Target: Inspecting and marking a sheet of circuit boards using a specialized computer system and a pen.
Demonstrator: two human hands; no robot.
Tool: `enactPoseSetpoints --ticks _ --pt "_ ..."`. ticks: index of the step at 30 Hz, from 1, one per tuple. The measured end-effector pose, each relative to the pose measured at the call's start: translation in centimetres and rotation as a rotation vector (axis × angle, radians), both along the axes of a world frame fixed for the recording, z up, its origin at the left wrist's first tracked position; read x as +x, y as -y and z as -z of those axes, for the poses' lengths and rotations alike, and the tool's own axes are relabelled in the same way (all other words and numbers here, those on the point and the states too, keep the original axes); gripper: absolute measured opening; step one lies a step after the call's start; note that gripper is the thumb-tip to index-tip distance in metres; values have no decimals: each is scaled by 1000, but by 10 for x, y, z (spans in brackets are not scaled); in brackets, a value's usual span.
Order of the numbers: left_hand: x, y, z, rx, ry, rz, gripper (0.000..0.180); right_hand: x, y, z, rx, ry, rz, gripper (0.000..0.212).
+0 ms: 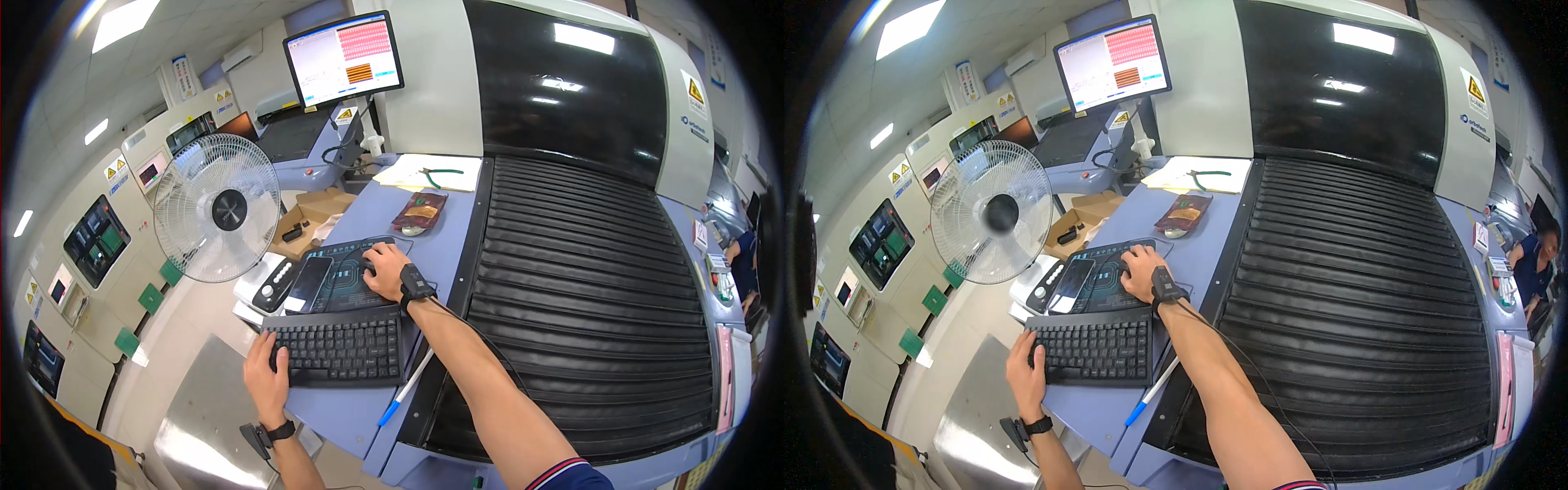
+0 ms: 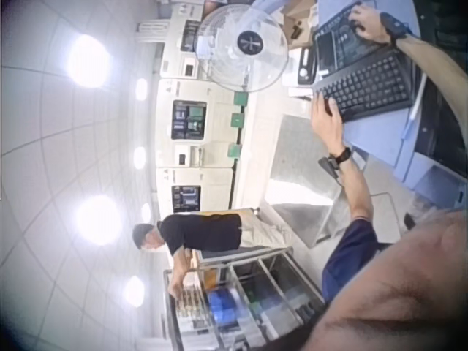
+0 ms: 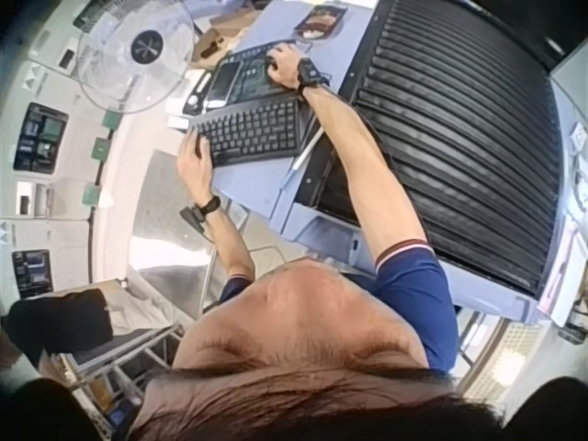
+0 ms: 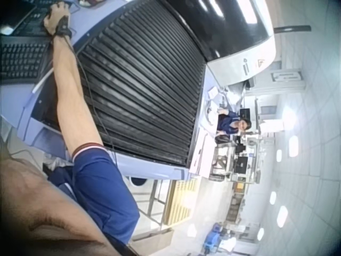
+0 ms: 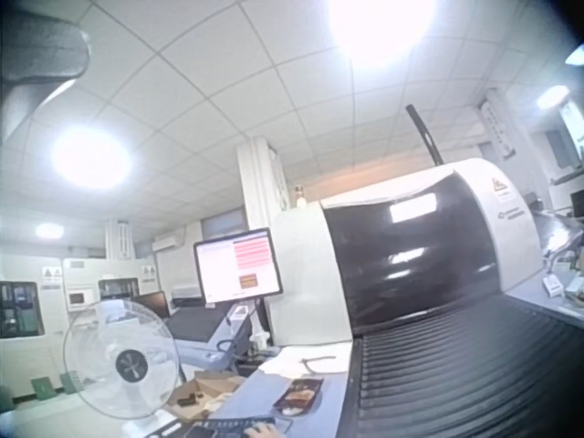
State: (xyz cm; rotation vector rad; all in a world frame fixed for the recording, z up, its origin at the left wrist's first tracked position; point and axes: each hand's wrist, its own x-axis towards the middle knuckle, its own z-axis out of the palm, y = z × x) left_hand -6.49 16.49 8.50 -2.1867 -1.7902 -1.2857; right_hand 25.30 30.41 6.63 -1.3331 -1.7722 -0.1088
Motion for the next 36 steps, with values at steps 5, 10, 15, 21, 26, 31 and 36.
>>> enactPoseSetpoints --ticks 5,10,15,21,26,31,36 --pt "-2 3 4 -38 -110 -19 37 1 -1 1 -7 5 4 34" --pt "-2 1 5 -68 -88 -28 38 0 -1 1 14 11 9 33" --pt "-1 2 5 -92 -49 -39 38 0 1 -1 6 8 17 33" --pt "-1 2 4 -87 -56 -47 36 0 0 -1 15 2 12 32" --pt "-1 2 4 -58 -60 -35 35 0 0 -1 24 1 9 32" --pt "-2 1 5 -44 -70 -30 34 0 2 -1 11 -1 12 31" --pt "-2 1 5 -43 -85 -44 33 0 2 -2 7 -1 13 31"
